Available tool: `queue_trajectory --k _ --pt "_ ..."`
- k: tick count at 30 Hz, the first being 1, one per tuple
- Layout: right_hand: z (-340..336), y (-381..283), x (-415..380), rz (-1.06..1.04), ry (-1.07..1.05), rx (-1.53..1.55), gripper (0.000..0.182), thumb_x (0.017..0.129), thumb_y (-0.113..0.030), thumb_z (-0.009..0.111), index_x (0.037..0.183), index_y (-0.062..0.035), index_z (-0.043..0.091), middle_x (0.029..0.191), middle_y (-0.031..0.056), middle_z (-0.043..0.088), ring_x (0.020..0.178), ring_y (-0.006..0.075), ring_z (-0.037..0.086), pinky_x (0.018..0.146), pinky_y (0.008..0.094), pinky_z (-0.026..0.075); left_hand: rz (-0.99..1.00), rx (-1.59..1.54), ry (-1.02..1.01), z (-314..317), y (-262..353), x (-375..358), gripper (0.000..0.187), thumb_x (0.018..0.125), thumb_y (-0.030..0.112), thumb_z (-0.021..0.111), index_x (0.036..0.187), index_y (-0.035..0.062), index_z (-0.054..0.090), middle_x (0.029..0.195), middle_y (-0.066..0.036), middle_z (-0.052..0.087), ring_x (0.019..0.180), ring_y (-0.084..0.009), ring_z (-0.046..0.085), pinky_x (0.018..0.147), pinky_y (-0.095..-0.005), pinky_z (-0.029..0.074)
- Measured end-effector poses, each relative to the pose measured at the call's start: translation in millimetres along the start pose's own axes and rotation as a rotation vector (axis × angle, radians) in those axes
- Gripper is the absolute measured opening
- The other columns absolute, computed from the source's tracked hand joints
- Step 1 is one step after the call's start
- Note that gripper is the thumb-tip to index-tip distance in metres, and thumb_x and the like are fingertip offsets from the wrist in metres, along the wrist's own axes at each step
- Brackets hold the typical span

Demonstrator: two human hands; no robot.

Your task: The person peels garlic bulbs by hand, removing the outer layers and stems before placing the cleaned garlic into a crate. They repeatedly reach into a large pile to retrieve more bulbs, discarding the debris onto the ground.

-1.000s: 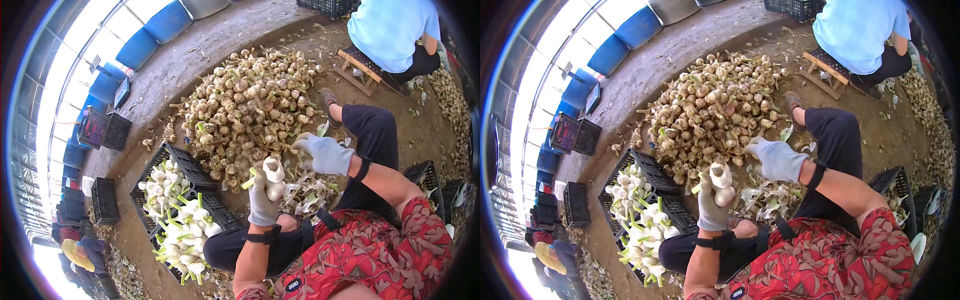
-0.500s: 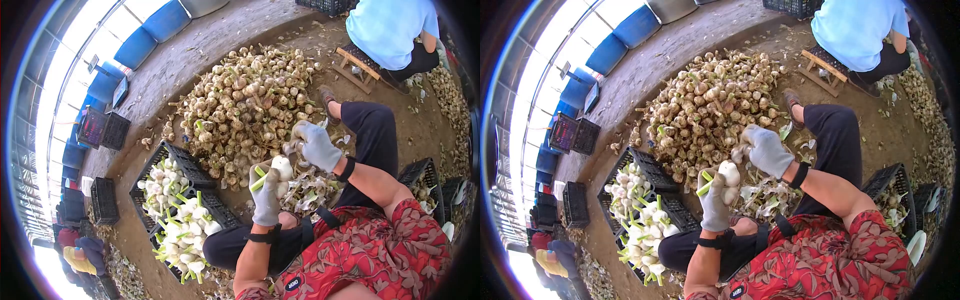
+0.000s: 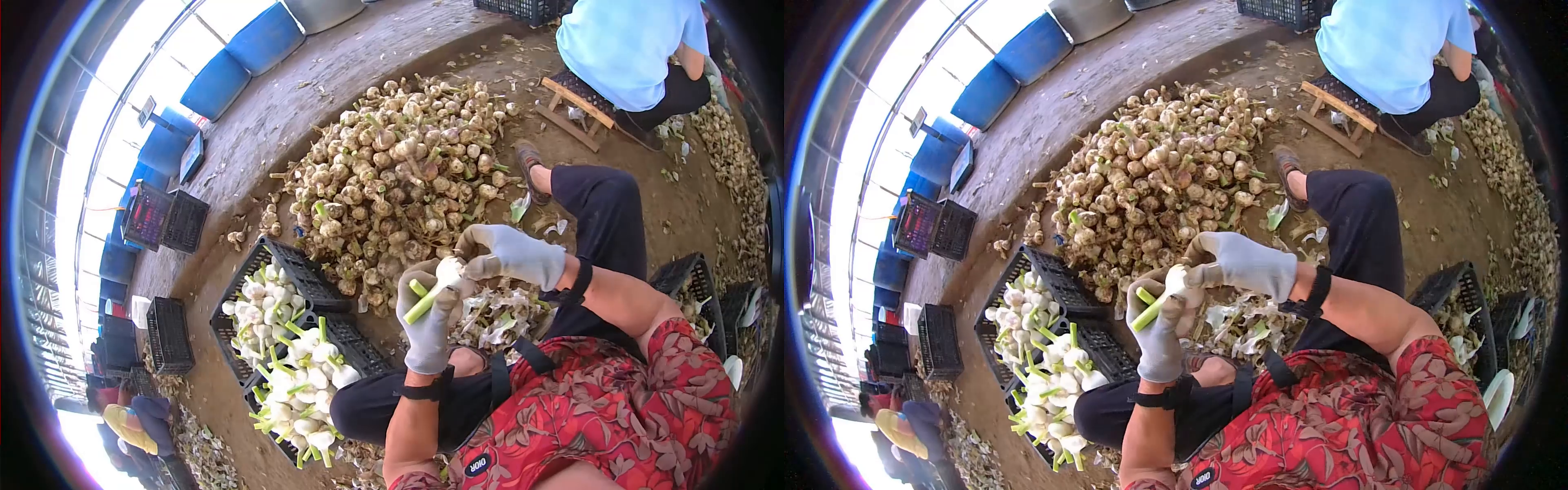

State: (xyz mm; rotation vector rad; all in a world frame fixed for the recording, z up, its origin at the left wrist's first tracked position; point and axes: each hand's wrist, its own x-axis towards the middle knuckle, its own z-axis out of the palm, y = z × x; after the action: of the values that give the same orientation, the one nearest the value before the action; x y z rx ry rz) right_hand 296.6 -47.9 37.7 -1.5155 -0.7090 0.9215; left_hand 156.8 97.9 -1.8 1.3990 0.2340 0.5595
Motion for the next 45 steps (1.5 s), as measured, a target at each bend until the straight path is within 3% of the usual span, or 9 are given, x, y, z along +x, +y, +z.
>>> queue_trajectory --k 11,18,25,28,30,32,38,42,45 --pt "-12.1 4.4 -0.9 0.222 0.028 0.376 0.024 0.087 -0.016 0.069 0.099 0.0049 0.064 0.08 0.0095 0.068 0.063 0.015 0.067 0.052 0.0247 0.053 -0.046 0.072 -0.032 4.7 9.2 0.6 0.046 0.076 0.034 0.079 0.096 0.002 0.054 0.111 -0.01 0.055 0.099 -0.0177 0.053 0.09 -0.0324 0.043" --pt "11.4 -0.6 -20.1 -0.295 0.294 -0.553 0.023 0.081 -0.012 0.066 0.1 -0.0002 0.069 0.088 0.0147 0.07 0.08 0.0266 0.069 0.071 0.034 0.054 0.119 0.281 -0.054 2.9 -2.1 -1.6 0.045 0.077 0.035 0.079 0.095 0.0026 0.054 0.112 -0.012 0.056 0.101 -0.0186 0.052 0.091 -0.0334 0.043" --pt "10.7 19.7 2.6 0.071 0.339 -0.416 0.014 0.082 -0.01 0.062 0.092 -0.0018 0.067 0.083 0.0154 0.068 0.076 0.0297 0.067 0.066 0.0368 0.052 -0.069 -0.095 0.033 4.2 9.5 -2.9 0.05 0.077 0.042 0.078 0.095 0.0018 0.054 0.102 -0.011 0.059 0.087 -0.017 0.058 0.076 -0.0283 0.05" --pt "8.4 48.2 -8.6 -0.06 -0.185 -1.047 0.019 0.079 -0.017 0.062 0.092 -0.0026 0.067 0.086 0.0175 0.068 0.081 0.0347 0.066 0.07 0.0415 0.053 -0.334 -0.371 0.08 -10.6 9.3 -3.1 0.059 0.088 0.055 0.059 0.112 0.001 0.056 0.093 -0.011 0.063 0.08 -0.0164 0.062 0.064 -0.0274 0.053" --pt "17.7 25.7 -32.2 0.201 -0.757 -1.189 0.027 0.077 -0.02 0.064 0.099 -0.0044 0.066 0.092 0.0171 0.068 0.088 0.0337 0.067 0.073 0.0435 0.053 -0.459 -0.75 0.174 -15.2 6.8 4.6 0.059 0.091 0.055 0.054 0.116 0.0017 0.057 0.095 -0.013 0.064 0.076 -0.0181 0.06 0.064 -0.03 0.051" --pt "22.2 16.6 -39.3 0.182 -0.894 -1.239 0.036 0.075 -0.024 0.065 0.106 -0.0064 0.065 0.095 0.0161 0.068 0.093 0.0333 0.066 0.075 0.0447 0.052 -0.535 -0.934 0.178 -34.0 -21.2 9.1 0.058 0.088 0.056 0.057 0.114 0.0042 0.058 0.097 -0.013 0.062 0.074 -0.0208 0.055 0.062 -0.0328 0.048" --pt "10.9 2.2 18.1 -0.403 0.043 -0.678 0.03 0.081 -0.022 0.062 0.103 -0.0029 0.064 0.088 0.0226 0.064 0.087 0.0427 0.061 0.074 0.046 0.05 -0.542 -0.961 0.101 -23.2 -14.2 7.3 0.049 0.093 0.05 0.052 0.116 0.0075 0.057 0.098 -0.01 0.065 0.08 -0.0207 0.062 0.061 -0.032 0.053" --pt "-6.8 -35.5 58.8 -0.118 -0.753 -0.498 0.026 0.083 -0.017 0.066 0.104 -0.0016 0.068 0.087 0.0125 0.07 0.084 0.0216 0.067 0.075 0.0336 0.052 -0.605 -1.012 0.161 -31.9 -33.1 3.0 0.058 0.093 0.058 0.046 0.121 0.008 0.056 0.104 -0.009 0.067 0.082 -0.02 0.067 0.065 -0.033 0.058" --pt "-9.4 -65.0 75.7 0.188 -0.575 -0.335 0.023 0.083 -0.016 0.066 0.098 0.0017 0.069 0.074 0.0075 0.069 0.071 0.013 0.064 0.068 0.0302 0.051 -0.692 -1.125 0.234 -29.2 -38.4 4.9 0.057 0.091 0.058 0.051 0.12 0.0091 0.056 0.106 -0.009 0.066 0.086 -0.0219 0.067 0.069 -0.0362 0.059"
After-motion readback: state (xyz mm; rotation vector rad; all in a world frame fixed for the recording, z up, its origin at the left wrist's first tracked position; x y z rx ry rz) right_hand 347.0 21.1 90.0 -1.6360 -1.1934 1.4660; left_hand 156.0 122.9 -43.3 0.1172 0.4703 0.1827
